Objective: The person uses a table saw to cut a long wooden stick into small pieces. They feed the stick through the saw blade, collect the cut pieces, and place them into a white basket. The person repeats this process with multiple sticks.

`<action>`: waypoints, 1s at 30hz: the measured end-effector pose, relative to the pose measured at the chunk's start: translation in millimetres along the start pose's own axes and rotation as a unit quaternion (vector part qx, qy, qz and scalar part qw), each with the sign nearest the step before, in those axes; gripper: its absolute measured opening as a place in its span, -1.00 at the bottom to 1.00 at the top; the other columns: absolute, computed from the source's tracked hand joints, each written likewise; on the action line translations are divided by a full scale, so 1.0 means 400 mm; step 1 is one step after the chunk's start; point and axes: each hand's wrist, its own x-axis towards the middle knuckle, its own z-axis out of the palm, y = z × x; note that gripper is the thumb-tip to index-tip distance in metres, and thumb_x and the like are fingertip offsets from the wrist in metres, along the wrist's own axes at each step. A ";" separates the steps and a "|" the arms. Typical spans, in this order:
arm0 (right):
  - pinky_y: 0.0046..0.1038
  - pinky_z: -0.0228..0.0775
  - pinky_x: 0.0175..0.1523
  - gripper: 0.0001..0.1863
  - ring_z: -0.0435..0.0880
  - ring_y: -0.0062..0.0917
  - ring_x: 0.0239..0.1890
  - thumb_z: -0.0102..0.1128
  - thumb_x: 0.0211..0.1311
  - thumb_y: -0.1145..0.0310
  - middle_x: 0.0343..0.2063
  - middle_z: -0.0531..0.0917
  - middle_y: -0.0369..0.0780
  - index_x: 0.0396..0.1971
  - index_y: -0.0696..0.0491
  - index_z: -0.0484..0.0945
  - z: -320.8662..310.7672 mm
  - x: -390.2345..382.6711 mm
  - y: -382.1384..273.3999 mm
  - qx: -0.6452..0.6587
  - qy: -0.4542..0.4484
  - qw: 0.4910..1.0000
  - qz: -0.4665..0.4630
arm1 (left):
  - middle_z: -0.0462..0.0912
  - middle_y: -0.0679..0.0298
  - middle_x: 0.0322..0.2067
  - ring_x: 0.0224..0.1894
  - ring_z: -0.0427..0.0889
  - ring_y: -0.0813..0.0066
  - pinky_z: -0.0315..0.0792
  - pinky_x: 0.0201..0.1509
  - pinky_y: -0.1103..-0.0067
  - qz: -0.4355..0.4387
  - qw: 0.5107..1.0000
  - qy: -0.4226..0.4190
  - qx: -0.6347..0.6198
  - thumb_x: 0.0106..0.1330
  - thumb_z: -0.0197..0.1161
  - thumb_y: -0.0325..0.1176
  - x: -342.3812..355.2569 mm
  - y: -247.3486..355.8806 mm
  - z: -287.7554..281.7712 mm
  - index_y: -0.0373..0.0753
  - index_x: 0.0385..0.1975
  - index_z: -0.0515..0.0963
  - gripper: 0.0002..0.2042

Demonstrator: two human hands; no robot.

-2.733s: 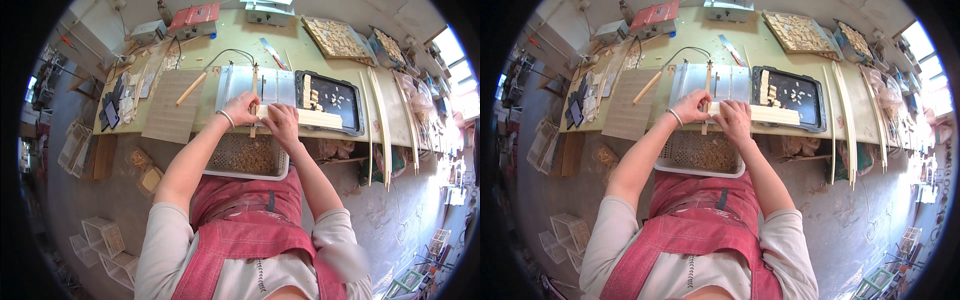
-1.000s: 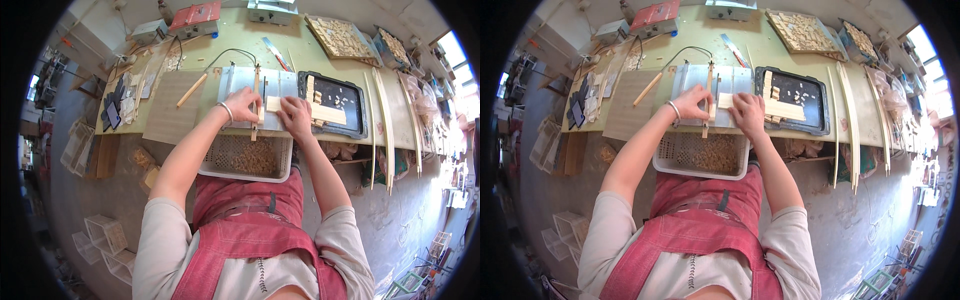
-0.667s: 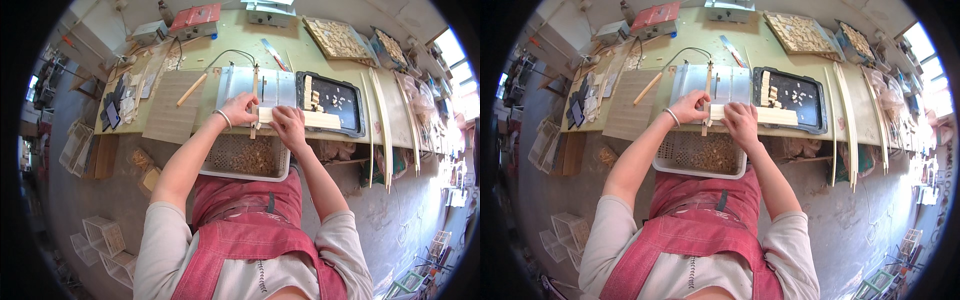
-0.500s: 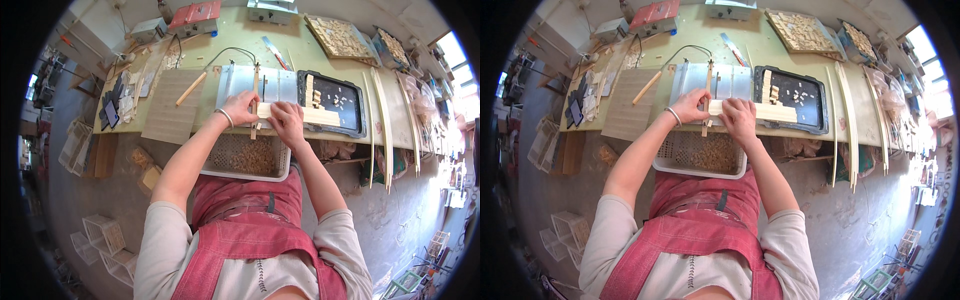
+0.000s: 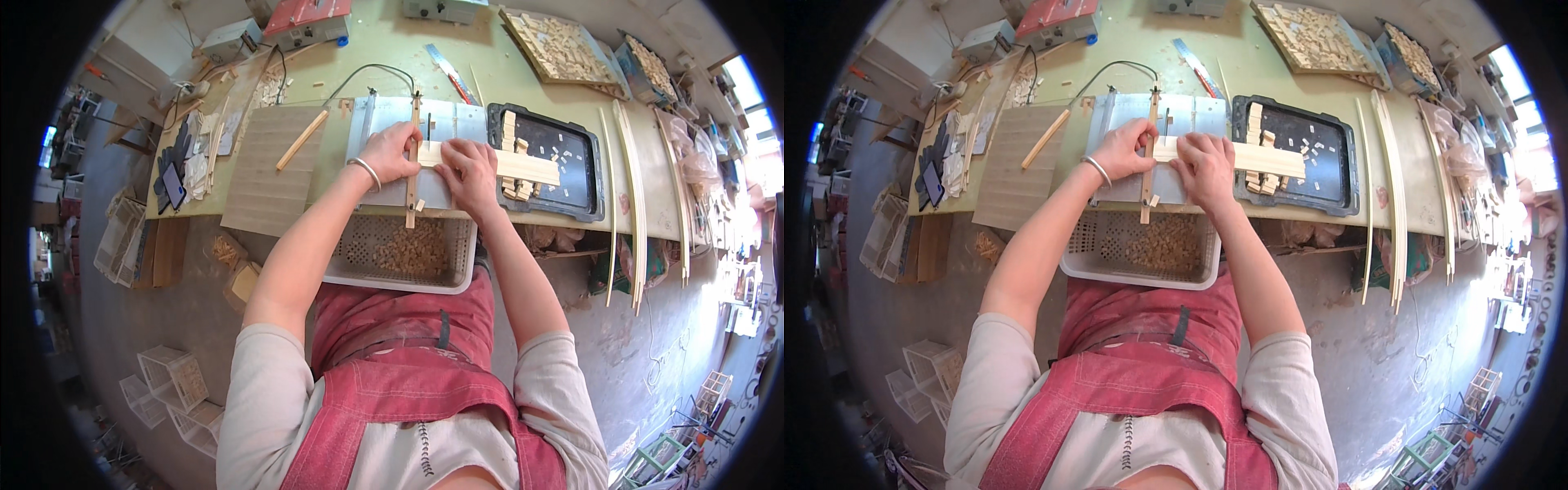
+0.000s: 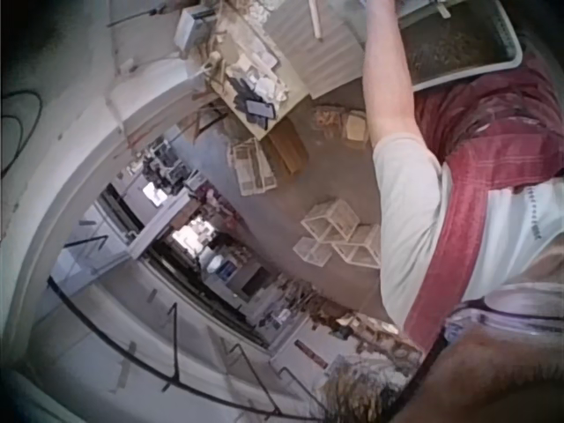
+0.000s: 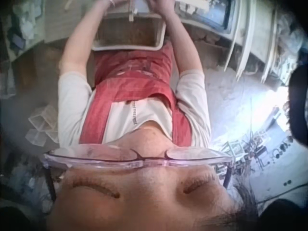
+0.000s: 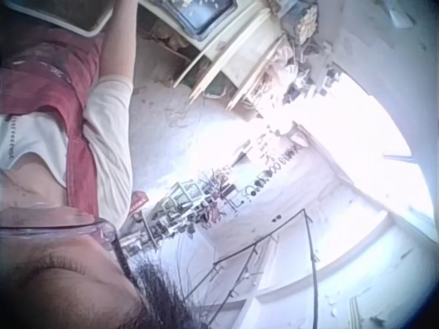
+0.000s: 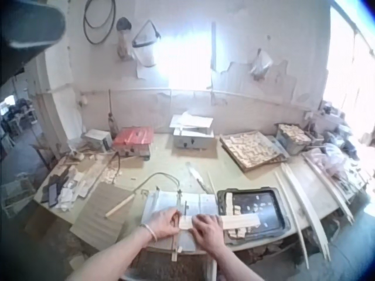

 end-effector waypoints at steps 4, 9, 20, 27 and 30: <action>-0.06 0.05 0.51 -0.58 0.53 -0.28 0.27 0.44 0.25 0.19 0.11 0.67 -0.22 0.08 -0.01 0.72 0.008 0.028 0.014 -0.003 0.010 1.000 0.000 | 0.58 0.26 -0.26 -0.21 0.59 0.37 0.58 -0.03 0.45 -0.008 1.000 0.003 0.003 0.01 0.51 -0.27 0.029 -0.006 -0.007 -0.21 -0.05 0.56 -0.53; -0.07 0.03 0.53 -0.59 0.52 -0.29 0.29 0.42 0.28 0.17 0.12 0.66 -0.22 0.09 -0.04 0.72 0.022 0.074 0.038 -0.004 0.009 1.000 0.009 | 0.58 0.29 -0.27 -0.21 0.59 0.39 0.58 -0.04 0.47 -0.035 0.999 0.001 0.001 0.02 0.51 -0.27 0.064 -0.009 -0.020 -0.19 -0.04 0.56 -0.53; -0.08 0.07 0.51 -0.55 0.53 -0.27 0.26 0.44 0.27 0.16 0.11 0.66 -0.22 0.11 0.03 0.71 -0.034 -0.038 -0.001 -0.008 -0.007 1.000 0.003 | 0.50 0.18 -0.11 0.02 0.57 0.19 0.49 0.14 0.38 0.019 0.989 -0.095 0.110 0.02 0.53 -0.11 -0.051 0.043 -0.035 -0.03 -0.11 0.62 -0.58; -0.02 0.04 0.52 -0.49 0.51 -0.26 0.29 0.46 0.23 0.16 0.14 0.65 -0.21 0.14 0.04 0.64 -0.049 -0.128 -0.054 0.020 -0.011 1.000 -0.015 | 0.55 0.24 -0.13 -0.06 0.58 0.41 0.53 0.08 0.47 -0.015 0.986 -0.122 -0.113 0.24 0.46 -0.29 -0.100 0.011 -0.001 -0.21 -0.13 0.64 -0.74; -0.09 0.09 0.49 -0.49 0.53 -0.21 0.25 0.49 0.20 0.19 0.12 0.66 -0.16 0.10 0.09 0.63 -0.040 -0.117 -0.078 0.038 0.003 0.999 -0.005 | 0.54 0.26 -0.20 -0.16 0.58 0.44 0.56 0.00 0.51 -0.006 0.995 -0.067 -0.080 0.16 0.52 -0.31 -0.105 0.015 0.010 -0.21 -0.08 0.61 -0.64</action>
